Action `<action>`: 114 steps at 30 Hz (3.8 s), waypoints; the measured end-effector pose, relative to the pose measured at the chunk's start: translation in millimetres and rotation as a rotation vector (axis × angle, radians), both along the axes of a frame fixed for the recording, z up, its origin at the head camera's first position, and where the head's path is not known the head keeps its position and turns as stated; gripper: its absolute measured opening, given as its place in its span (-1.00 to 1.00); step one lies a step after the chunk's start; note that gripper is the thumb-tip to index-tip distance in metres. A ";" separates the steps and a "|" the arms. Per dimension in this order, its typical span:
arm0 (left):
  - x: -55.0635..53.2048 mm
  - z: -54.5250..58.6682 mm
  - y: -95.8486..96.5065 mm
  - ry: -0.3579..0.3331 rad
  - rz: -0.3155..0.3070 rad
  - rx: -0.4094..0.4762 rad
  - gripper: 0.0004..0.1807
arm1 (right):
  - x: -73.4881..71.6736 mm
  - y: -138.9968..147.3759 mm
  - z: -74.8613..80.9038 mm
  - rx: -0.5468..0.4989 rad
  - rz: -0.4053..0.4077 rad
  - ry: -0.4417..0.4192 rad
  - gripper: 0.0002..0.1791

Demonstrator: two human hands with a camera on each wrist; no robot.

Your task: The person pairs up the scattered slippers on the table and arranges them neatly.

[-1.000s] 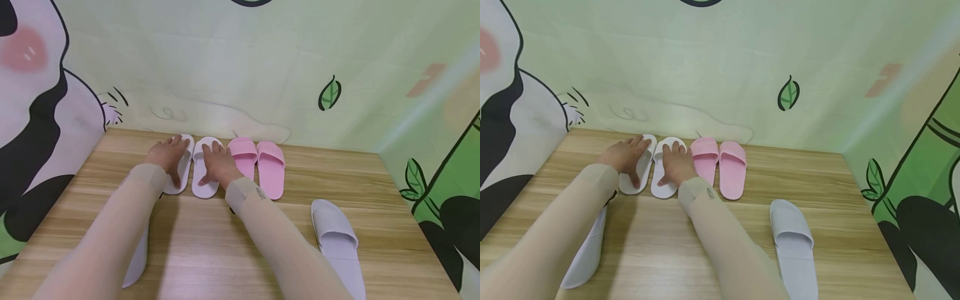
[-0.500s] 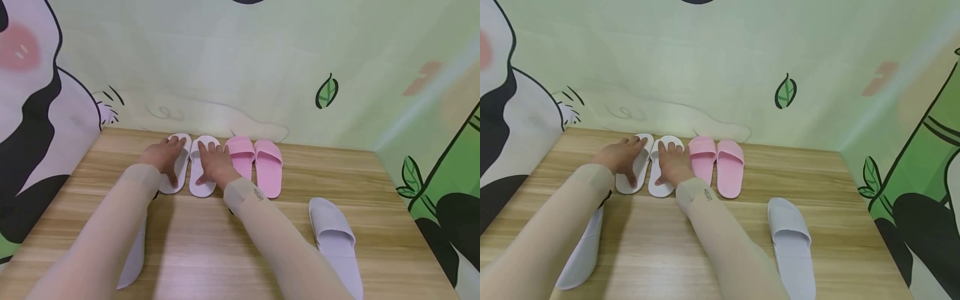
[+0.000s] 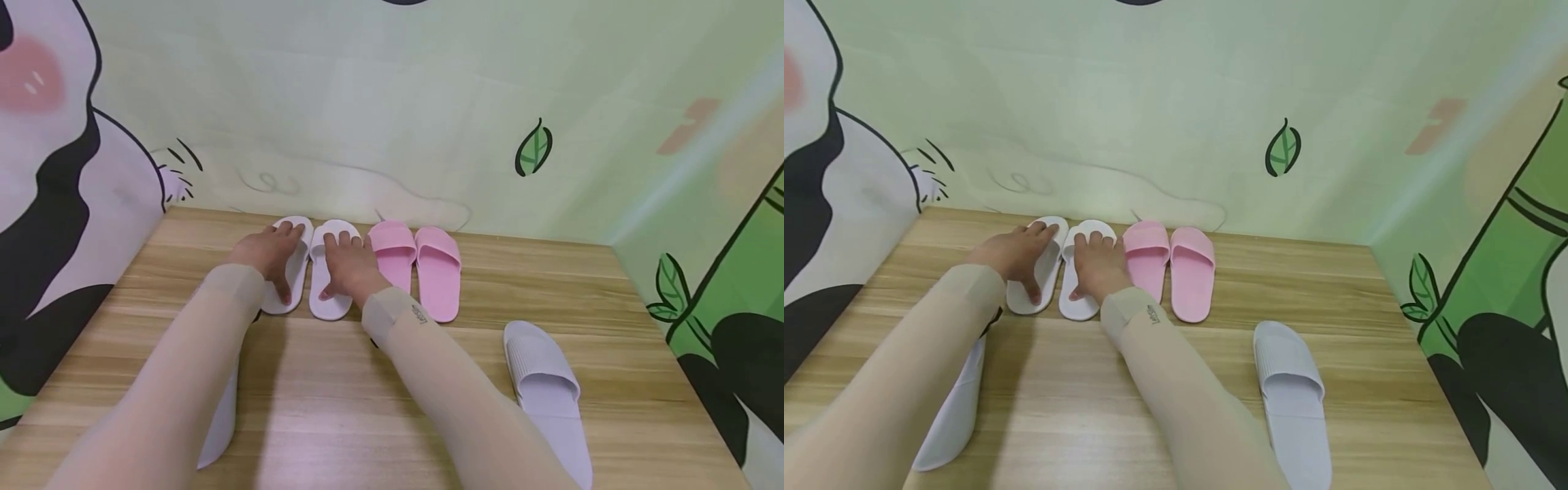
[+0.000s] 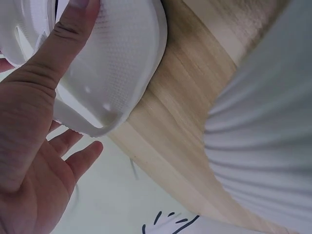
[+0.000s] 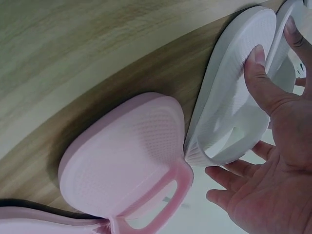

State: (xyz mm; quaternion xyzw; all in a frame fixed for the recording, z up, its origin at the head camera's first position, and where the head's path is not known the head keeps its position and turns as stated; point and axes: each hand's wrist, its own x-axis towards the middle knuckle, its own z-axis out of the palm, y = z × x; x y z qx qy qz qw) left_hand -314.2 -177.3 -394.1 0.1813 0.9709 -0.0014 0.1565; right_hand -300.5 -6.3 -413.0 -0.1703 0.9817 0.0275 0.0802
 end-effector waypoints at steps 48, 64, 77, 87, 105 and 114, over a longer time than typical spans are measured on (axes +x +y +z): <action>20.4 29.9 35.1 0.080 -0.095 0.011 0.16 | 16.9 36.8 25.2 -0.130 0.064 -0.126 0.18; 92.5 56.8 10.5 0.066 -0.117 0.124 0.19 | 73.1 143.8 73.2 -0.310 0.181 -0.141 0.09; 127.2 40.4 -41.3 0.046 -0.078 0.229 0.40 | 114.8 242.4 71.5 -0.347 0.027 -0.245 0.19; 146.2 23.3 -72.4 -0.025 0.024 0.271 0.52 | 142.2 289.9 61.9 -0.369 -0.010 -0.272 0.24; 164.1 -14.2 -89.4 -0.108 0.156 0.268 0.73 | 171.3 338.7 26.8 -0.403 -0.047 -0.277 0.45; 170.8 -32.3 -90.3 -0.038 0.148 0.289 0.77 | 178.2 335.1 5.3 -0.375 -0.121 -0.289 0.56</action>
